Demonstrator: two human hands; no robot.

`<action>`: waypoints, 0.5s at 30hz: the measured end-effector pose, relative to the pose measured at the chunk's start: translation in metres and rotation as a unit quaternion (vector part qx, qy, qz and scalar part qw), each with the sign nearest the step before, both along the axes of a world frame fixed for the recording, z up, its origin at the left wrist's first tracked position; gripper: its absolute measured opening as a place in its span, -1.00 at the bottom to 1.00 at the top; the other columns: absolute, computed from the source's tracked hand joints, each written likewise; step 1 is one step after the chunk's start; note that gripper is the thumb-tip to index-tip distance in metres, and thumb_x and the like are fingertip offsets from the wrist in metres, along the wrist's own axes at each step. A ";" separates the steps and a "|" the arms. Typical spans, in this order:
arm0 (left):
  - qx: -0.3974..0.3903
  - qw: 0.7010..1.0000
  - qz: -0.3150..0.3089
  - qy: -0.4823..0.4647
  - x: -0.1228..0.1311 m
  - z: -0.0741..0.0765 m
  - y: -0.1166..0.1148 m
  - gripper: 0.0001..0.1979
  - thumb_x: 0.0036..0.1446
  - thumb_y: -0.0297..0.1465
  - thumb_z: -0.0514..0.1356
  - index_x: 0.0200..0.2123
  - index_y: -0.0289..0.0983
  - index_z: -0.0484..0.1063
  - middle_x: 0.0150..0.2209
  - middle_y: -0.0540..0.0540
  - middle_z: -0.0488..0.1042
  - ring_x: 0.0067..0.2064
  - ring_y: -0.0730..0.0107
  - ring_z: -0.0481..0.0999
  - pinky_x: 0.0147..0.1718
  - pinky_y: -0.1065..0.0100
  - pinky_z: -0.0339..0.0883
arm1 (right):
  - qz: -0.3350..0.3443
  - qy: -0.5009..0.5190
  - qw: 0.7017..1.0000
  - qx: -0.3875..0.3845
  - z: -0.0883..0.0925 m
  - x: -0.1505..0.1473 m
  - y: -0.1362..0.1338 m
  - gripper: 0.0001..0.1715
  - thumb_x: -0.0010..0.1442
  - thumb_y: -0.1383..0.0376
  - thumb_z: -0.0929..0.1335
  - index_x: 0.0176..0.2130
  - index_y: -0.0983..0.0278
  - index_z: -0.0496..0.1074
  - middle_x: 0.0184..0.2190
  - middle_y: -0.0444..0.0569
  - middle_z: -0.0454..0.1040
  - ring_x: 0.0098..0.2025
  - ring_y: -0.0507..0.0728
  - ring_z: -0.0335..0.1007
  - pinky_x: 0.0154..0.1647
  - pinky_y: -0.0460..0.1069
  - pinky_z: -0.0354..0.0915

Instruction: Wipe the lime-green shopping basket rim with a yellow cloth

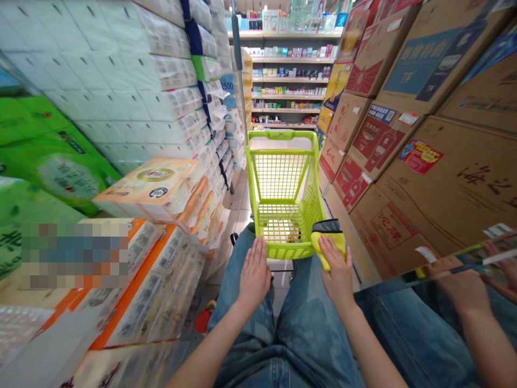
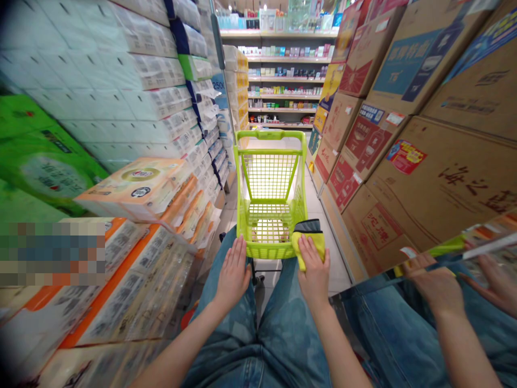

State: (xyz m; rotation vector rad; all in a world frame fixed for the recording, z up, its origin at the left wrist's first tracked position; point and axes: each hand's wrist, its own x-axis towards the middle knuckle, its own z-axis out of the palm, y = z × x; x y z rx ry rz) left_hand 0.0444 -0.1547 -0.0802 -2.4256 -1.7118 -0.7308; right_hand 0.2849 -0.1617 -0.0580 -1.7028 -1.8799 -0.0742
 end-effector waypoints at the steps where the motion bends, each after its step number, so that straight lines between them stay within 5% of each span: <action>1: 0.000 1.000 0.001 -0.003 0.000 0.000 0.000 -0.17 0.12 -0.61 -0.01 0.39 -0.36 -0.35 0.41 -0.24 -0.13 0.42 0.19 -0.19 0.30 0.08 0.04 | -0.012 -0.008 1.000 0.004 0.001 -0.011 -0.001 -0.08 -0.03 0.56 0.16 0.32 0.20 0.10 0.29 0.01 0.22 0.35 0.15 0.06 0.38 0.30 -0.32; 4: 0.001 1.000 0.003 -0.008 0.000 -0.001 0.000 -0.17 0.12 -0.60 -0.01 0.39 -0.37 -0.37 0.41 -0.25 -0.12 0.42 0.18 -0.17 0.30 0.06 0.04 | -0.011 -0.020 1.000 0.002 0.006 -0.063 -0.002 -0.09 -0.04 0.57 0.18 0.31 0.27 0.12 0.28 0.07 0.23 0.33 0.18 0.10 0.37 0.33 -0.41; 9: 0.016 1.000 0.003 0.000 -0.004 -0.004 0.003 -0.20 0.16 -0.58 -0.04 0.39 -0.35 -0.38 0.40 -0.27 -0.07 0.41 0.19 -0.13 0.29 0.07 0.06 | 0.088 0.026 0.996 -0.021 0.013 -0.136 0.008 -0.22 0.04 0.54 0.19 0.25 0.30 0.22 0.26 0.05 0.27 0.33 0.14 0.10 0.39 0.26 -0.54; 12: 0.016 1.000 0.001 0.009 -0.006 -0.003 0.003 -0.19 0.15 -0.57 -0.02 0.39 -0.36 -0.37 0.40 -0.26 -0.08 0.42 0.20 -0.14 0.30 0.08 0.05 | 0.128 0.035 0.991 -0.026 0.016 -0.136 0.010 -0.22 0.06 0.53 0.18 0.26 0.27 0.20 0.26 0.02 0.27 0.34 0.10 0.08 0.38 0.25 -0.62; 15: 0.008 1.000 -0.004 0.009 -0.005 -0.002 0.002 -0.18 0.12 -0.58 0.00 0.39 -0.37 -0.33 0.40 -0.26 -0.10 0.42 0.20 -0.17 0.30 0.07 0.04 | 0.161 0.006 0.987 -0.029 0.015 -0.102 0.004 -0.16 0.03 0.55 0.16 0.29 0.22 0.15 0.28 -0.01 0.24 0.35 0.08 0.05 0.37 0.27 -0.63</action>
